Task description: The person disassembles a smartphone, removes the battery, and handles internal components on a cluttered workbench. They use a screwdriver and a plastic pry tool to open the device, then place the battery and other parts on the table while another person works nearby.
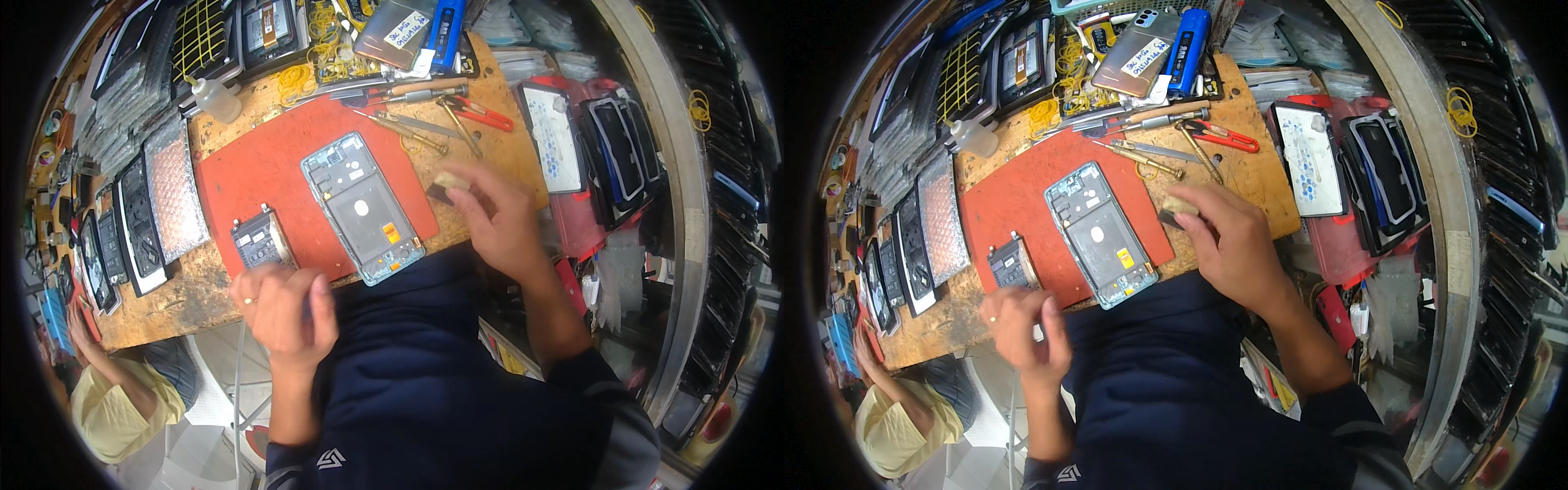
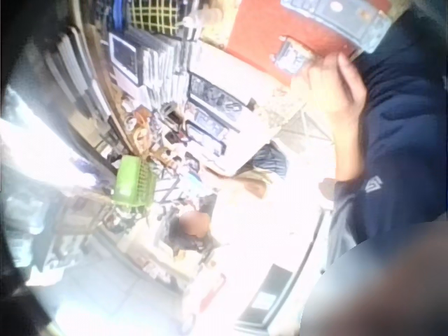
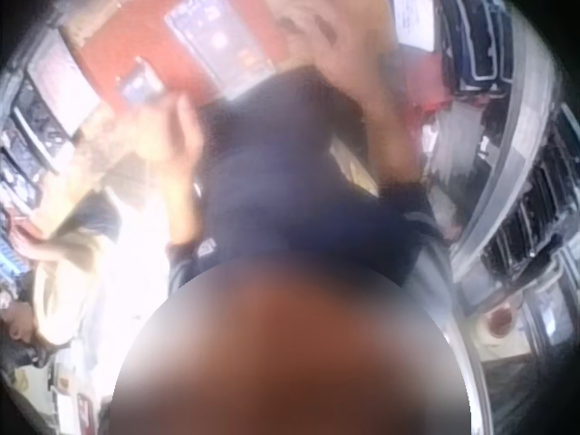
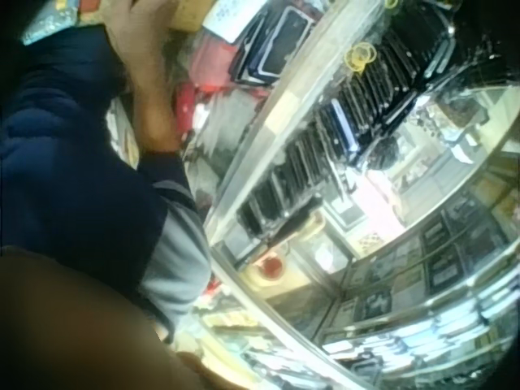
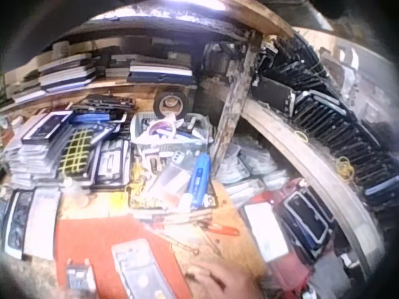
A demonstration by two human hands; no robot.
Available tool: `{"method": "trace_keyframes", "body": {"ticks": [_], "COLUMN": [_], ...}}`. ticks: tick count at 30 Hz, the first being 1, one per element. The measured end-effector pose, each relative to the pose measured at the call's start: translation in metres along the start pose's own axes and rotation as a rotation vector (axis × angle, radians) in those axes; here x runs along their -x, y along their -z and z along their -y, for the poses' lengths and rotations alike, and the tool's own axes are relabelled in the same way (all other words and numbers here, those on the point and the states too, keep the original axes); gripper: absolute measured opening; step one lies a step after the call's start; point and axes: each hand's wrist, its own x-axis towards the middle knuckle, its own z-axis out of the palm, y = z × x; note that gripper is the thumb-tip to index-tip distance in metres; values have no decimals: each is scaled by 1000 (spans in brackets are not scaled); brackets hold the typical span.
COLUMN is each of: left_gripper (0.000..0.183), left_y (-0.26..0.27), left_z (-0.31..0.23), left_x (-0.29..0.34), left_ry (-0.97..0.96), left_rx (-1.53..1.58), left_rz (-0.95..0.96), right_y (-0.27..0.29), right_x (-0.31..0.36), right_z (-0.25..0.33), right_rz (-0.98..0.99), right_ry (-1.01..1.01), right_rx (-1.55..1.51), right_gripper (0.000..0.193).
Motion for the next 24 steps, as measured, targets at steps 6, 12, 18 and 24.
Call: {"method": "trace_keyframes", "body": {"ticks": [6, 12, 18, 24], "left_gripper": [22, 24, 29, 29], "left_y": [-30, -50, -52, -51], "left_z": [-18, -16, -18, -18], "left_x": [-16, -11, -8, -9], "left_ry": [-74, -105, -113, -106], "left_rx": [211, 113, 23, 21], "left_rz": [64, 66, 89, 117], "right_y": [-11, -24, -41, -47], "right_x": [-47, -105, -145, -148], "right_z": [-2, 2, 2, -4], "right_rz": [8, 328, 627, 640], "right_ry": [-128, 87, 316, 281], "right_rx": [-264, -312, -160, -168], "right_gripper": [13, 10, 10, 10]}}
